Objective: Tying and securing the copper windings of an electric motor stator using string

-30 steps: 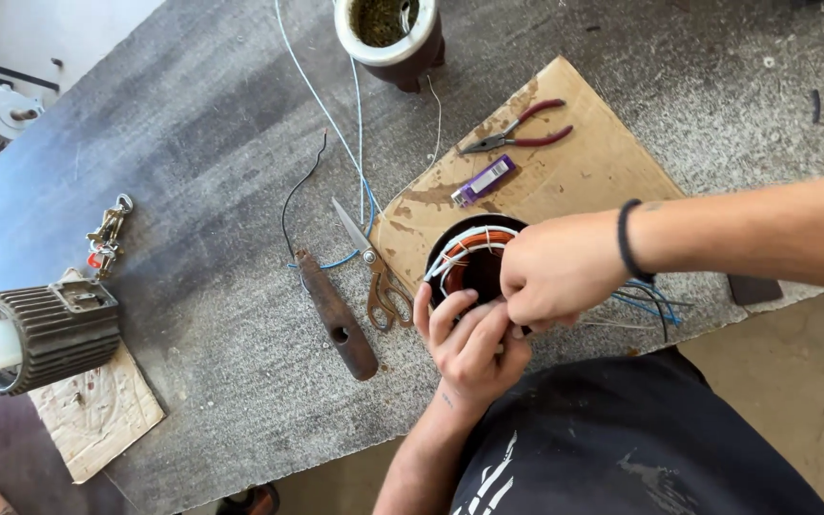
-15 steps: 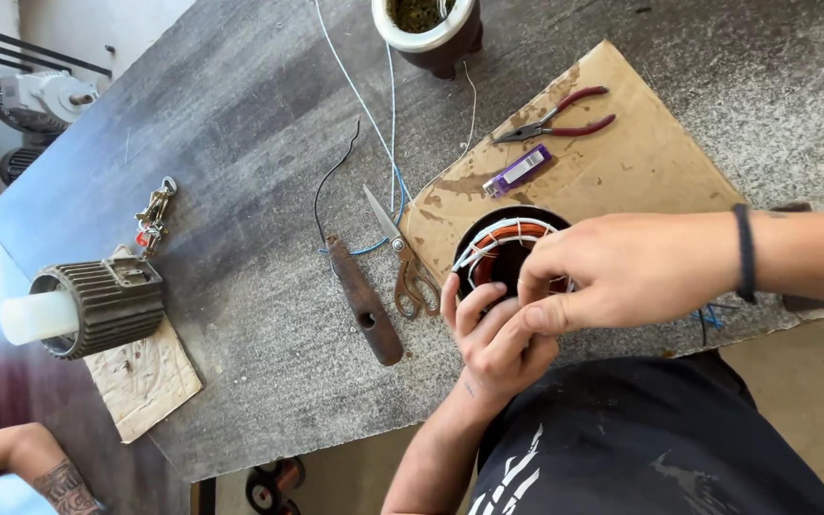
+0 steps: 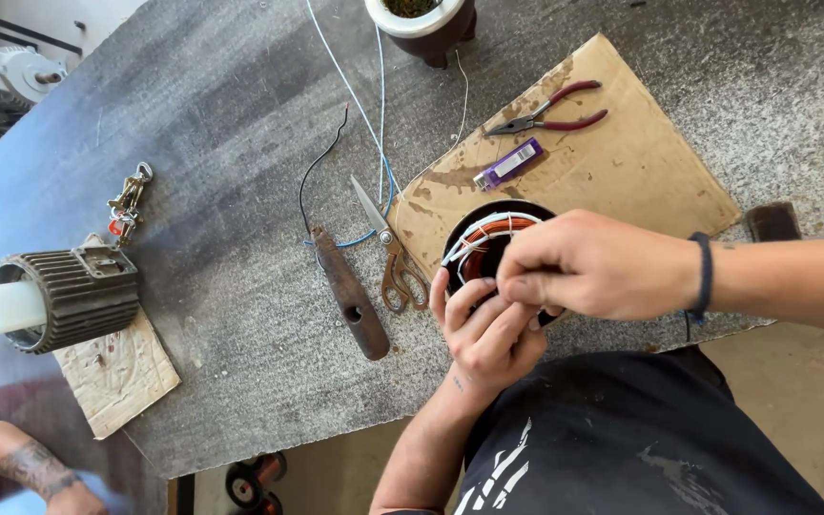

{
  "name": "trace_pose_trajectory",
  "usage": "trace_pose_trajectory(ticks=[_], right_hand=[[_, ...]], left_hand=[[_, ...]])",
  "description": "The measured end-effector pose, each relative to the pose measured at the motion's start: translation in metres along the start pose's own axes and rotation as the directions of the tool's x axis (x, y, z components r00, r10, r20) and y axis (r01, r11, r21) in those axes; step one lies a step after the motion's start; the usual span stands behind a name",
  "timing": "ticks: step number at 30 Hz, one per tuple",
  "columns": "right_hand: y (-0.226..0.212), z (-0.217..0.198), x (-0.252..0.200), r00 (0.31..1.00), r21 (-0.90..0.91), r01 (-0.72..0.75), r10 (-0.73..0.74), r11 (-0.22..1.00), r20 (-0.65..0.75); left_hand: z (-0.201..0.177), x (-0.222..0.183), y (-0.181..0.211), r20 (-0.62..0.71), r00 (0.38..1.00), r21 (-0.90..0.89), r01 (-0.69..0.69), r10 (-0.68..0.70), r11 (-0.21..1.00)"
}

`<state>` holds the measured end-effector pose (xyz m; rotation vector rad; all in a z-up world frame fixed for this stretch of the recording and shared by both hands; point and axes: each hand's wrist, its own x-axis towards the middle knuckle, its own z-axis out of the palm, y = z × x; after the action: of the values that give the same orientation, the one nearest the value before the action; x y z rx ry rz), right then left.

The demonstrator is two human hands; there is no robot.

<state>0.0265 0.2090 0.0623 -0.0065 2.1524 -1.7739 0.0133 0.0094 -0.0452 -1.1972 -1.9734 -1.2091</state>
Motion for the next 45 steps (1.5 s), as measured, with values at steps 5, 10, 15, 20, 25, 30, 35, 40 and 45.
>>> trace_pose_trajectory(ticks=[5,10,15,20,25,30,35,40,45], right_hand=[[-0.026,-0.018,-0.002,0.942,-0.090,-0.261,0.274,0.961,0.193],[-0.012,-0.003,0.023,0.904,-0.343,-0.263,0.355,0.902,0.240],[-0.021,0.005,0.013,0.985,-0.037,-0.171,0.170,0.985,-0.020],[-0.052,-0.018,0.019,0.941,-0.216,-0.278,0.310,0.936,0.137],[-0.018,-0.001,0.049,0.850,-0.655,-0.179,0.450,0.734,0.272],[-0.019,0.003,0.048,0.931,-0.511,-0.220,0.336,0.831,0.146],[-0.046,-0.012,0.023,0.994,-0.084,-0.091,0.095,0.992,0.050],[-0.089,-0.021,0.039,0.803,-0.777,-0.247,0.571,0.578,0.169],[-0.089,0.010,0.060,0.893,-0.911,0.253,0.284,0.325,0.349]], left_hand=[[-0.001,0.003,0.002,0.005,1.000,-0.005,0.009,-0.009,1.000],[-0.003,0.000,0.001,0.043,0.999,0.006,0.013,-0.014,1.000],[-0.005,0.006,0.005,0.037,0.999,0.016,0.032,-0.033,0.999],[-0.003,0.000,0.003,0.034,0.999,0.010,0.023,-0.024,1.000],[-0.005,0.002,0.005,0.046,0.999,0.023,0.027,-0.029,0.999],[-0.005,0.002,0.005,0.036,0.998,0.043,0.042,-0.044,0.998],[-0.003,0.003,0.004,0.025,0.999,0.015,0.037,-0.038,0.999],[-0.016,0.014,0.008,0.139,0.990,0.044,0.019,-0.025,0.999],[-0.013,0.017,0.007,0.114,0.994,-0.006,0.003,-0.002,1.000]])
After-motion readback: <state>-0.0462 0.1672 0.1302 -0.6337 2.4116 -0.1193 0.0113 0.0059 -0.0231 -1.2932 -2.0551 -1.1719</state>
